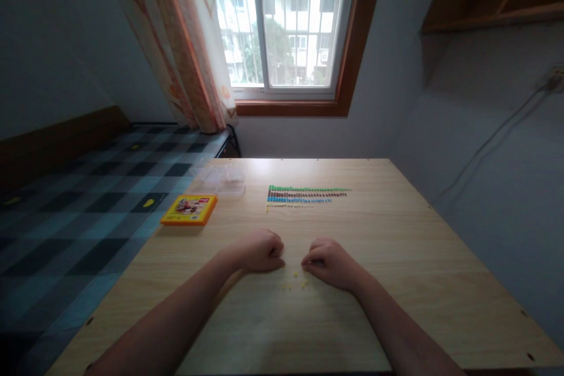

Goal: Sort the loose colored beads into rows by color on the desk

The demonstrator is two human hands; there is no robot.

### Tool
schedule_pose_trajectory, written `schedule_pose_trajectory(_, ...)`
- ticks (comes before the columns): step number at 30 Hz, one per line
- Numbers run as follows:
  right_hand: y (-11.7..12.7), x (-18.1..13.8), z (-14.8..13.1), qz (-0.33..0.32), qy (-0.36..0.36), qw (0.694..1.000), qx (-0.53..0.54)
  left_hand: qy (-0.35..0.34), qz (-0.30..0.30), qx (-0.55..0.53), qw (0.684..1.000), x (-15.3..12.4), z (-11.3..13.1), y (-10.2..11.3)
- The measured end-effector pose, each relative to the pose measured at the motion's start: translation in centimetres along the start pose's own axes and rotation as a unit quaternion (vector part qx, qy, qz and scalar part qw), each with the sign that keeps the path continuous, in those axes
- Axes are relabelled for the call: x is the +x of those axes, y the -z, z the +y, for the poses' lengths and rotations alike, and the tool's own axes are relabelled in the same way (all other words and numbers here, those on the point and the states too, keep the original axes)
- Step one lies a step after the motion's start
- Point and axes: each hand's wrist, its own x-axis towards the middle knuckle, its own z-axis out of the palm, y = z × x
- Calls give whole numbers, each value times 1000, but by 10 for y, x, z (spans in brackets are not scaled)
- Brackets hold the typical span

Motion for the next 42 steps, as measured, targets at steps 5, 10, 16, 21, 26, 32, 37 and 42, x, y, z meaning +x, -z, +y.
schedule_pose_trajectory(5,0,-1,2,-3,4,1000,-6,72,107,-41,991,-4,-22,0)
schedule_pose_trajectory(10,3,-2,3,-21,5,1000,-4,83,176,-87,977,2,-31,-8)
schedule_pose_trajectory(16,3,-1,-1,-16,-8,1000,-11,65,185,-68,978,6,-35,-14)
schedule_pose_trajectory(21,-2,1,2,14,-44,999,5,97,214,-38,971,9,-33,-18)
schedule_pose_trajectory(26,-8,6,9,45,-59,997,1,109,234,-16,966,11,-30,-22)
schedule_pose_trajectory(32,-13,18,20,81,-73,992,-61,112,230,-3,967,11,-29,-21)
schedule_pose_trajectory(37,-16,45,31,108,-60,983,-132,143,216,9,966,10,-24,-20)
schedule_pose_trajectory(42,-23,91,39,107,-25,977,-184,164,199,17,966,6,-20,-21)
